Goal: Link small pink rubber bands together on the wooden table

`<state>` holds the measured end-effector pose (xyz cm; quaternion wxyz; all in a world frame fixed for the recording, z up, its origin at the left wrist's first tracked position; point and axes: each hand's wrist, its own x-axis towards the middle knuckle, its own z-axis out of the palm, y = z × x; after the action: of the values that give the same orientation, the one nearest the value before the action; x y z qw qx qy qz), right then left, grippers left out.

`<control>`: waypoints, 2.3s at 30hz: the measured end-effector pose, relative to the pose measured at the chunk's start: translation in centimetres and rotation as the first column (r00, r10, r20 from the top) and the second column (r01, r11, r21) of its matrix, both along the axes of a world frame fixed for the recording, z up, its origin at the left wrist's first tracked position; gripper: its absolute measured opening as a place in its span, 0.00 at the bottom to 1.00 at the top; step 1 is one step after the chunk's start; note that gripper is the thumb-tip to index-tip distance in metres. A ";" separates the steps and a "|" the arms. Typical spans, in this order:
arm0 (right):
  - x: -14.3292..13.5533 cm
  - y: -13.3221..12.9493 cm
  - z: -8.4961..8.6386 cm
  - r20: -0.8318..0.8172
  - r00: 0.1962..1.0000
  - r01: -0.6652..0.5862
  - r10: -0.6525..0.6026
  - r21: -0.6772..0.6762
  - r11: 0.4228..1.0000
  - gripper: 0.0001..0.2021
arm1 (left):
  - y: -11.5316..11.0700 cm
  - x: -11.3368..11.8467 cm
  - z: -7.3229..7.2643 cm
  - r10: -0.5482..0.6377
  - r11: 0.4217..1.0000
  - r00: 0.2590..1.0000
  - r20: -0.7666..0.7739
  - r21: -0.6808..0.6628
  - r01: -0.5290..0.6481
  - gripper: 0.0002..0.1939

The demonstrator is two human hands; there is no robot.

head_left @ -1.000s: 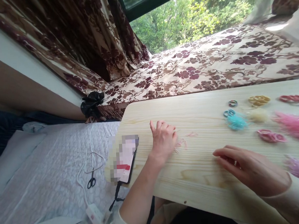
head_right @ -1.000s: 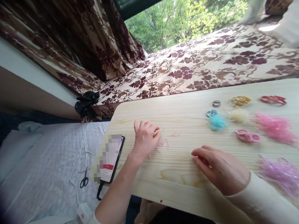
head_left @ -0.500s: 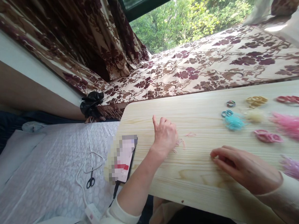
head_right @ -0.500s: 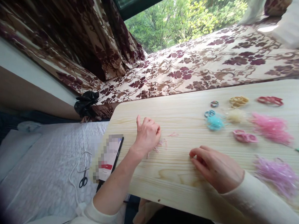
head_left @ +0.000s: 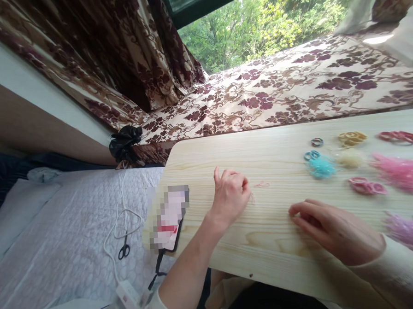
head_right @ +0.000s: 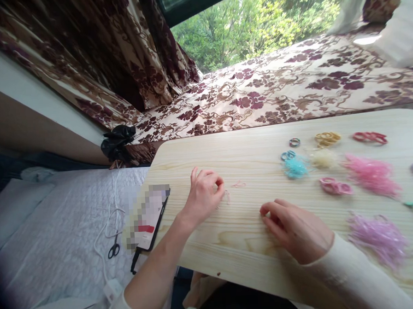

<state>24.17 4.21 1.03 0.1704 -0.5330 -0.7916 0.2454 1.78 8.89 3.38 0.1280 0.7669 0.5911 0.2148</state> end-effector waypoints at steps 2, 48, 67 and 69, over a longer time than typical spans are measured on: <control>0.3 0.1 -0.6 0.004 1.000 -0.012 0.012 0.009 1.000 0.17 | -0.7 0.3 -0.1 0.008 1.000 0.997 0.076 0.003 -0.009 0.10; 3.6 -0.4 5.9 -0.025 0.995 0.102 -0.099 0.226 0.969 0.14 | -4.9 1.9 0.7 -0.111 0.992 0.970 0.216 0.075 0.097 0.11; 13.4 10.8 4.2 0.341 0.860 0.298 -0.379 0.267 0.916 0.13 | -4.7 0.5 -0.7 -0.071 0.986 0.993 0.097 0.156 0.056 0.08; 13.5 11.1 3.8 0.348 0.858 0.298 -0.378 0.262 0.918 0.12 | -4.7 0.4 -0.8 -0.061 0.988 0.994 0.095 0.151 0.046 0.08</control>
<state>37.67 15.29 4.80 0.1017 -0.6824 -0.7236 0.0197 2.19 4.21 2.58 0.1057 0.7782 0.5456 0.2925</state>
